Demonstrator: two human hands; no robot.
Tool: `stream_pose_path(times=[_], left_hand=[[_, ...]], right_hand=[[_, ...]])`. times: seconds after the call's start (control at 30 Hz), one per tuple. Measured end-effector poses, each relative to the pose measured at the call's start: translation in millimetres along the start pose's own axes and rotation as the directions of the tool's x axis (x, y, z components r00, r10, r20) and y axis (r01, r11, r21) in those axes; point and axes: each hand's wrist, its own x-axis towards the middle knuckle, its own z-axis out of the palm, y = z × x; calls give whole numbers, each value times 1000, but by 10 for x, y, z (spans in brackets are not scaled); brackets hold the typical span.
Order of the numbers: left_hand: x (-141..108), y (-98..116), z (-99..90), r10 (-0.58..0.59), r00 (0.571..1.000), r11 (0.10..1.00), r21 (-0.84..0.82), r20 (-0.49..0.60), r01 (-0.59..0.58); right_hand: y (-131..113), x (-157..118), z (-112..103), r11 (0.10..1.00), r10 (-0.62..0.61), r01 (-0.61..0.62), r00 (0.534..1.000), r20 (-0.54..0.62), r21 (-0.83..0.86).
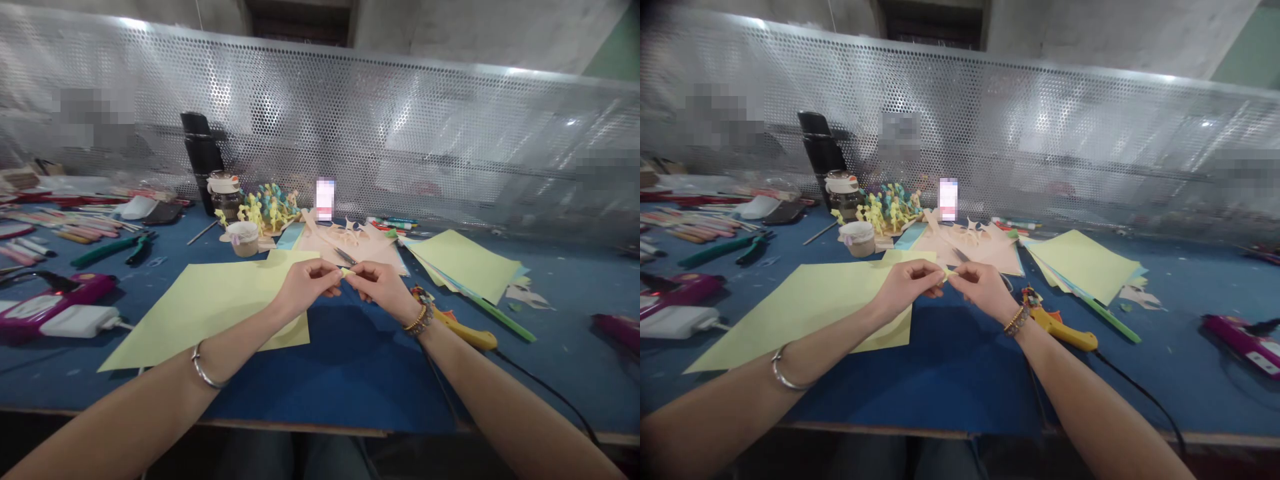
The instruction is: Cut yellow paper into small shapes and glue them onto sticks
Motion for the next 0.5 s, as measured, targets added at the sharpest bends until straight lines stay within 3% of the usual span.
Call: stream_pose_path(times=[0.5], left_hand=[[-7,23,15,-45,999,999,-21,22,45]], right_hand=[[17,5,8,1000,1,-1,1000,-13,16]])
